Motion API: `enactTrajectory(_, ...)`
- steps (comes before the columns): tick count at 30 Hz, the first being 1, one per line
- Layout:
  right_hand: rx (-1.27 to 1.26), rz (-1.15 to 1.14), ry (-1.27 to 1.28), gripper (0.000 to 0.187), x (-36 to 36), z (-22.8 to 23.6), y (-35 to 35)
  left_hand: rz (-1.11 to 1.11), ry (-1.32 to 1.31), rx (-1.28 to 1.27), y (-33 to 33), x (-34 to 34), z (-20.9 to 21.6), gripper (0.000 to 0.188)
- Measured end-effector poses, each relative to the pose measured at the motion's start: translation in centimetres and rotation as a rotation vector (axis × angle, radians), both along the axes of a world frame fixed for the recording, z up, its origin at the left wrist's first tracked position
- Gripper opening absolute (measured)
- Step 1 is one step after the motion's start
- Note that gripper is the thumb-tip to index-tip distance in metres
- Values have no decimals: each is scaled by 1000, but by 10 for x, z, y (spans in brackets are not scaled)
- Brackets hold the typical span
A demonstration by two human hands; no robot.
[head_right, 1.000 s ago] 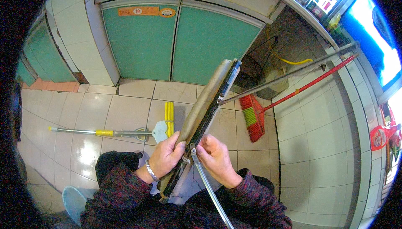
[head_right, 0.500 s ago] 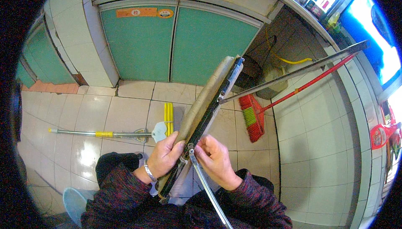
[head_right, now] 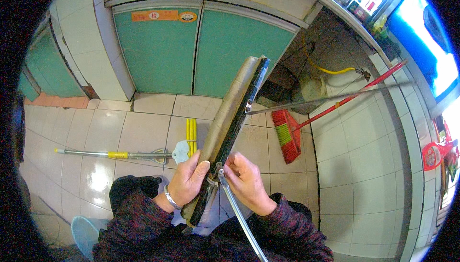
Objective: The person assembles a mop by inserting metal rods into a mop head and securing them with zip ties. The person uses a screwdriver to tighten the zip ties and ensure the rods are firmly attached.
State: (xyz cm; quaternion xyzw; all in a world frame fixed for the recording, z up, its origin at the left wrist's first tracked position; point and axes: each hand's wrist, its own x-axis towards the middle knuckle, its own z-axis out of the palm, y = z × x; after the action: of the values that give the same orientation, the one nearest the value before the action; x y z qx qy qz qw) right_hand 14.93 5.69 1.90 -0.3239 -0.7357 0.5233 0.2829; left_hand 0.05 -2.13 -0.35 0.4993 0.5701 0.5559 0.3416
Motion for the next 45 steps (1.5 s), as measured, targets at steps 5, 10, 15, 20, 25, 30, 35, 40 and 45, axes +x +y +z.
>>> enactTrajectory(5,3,0,-51,9,-3,8,-3,23,-52,7,-1,0,4,20)
enactTrajectory(10,64,39,-23,6,-3,10,-3,-19,-161,35,1,0,1,17)
enactTrajectory(15,18,64,-51,6,-1,15,-2,-58,-215,23,2,-1,2,17)
enactTrajectory(20,44,115,-107,5,5,21,2,-58,-159,-20,2,-5,-2,18)
enactTrajectory(25,-228,12,30,10,2,19,-3,-15,-155,4,3,-2,-2,19)
enactTrajectory(30,56,-44,-79,21,6,-2,-2,-39,-77,-30,1,0,-2,20)
enactTrajectory(35,181,-91,-260,21,4,21,-3,-31,-185,7,2,4,5,17)
enactTrajectory(40,381,-13,-410,17,10,17,6,-10,-196,11,2,3,-4,14)
enactTrajectory(45,323,13,-370,16,7,21,-1,-29,-192,-9,0,1,5,15)
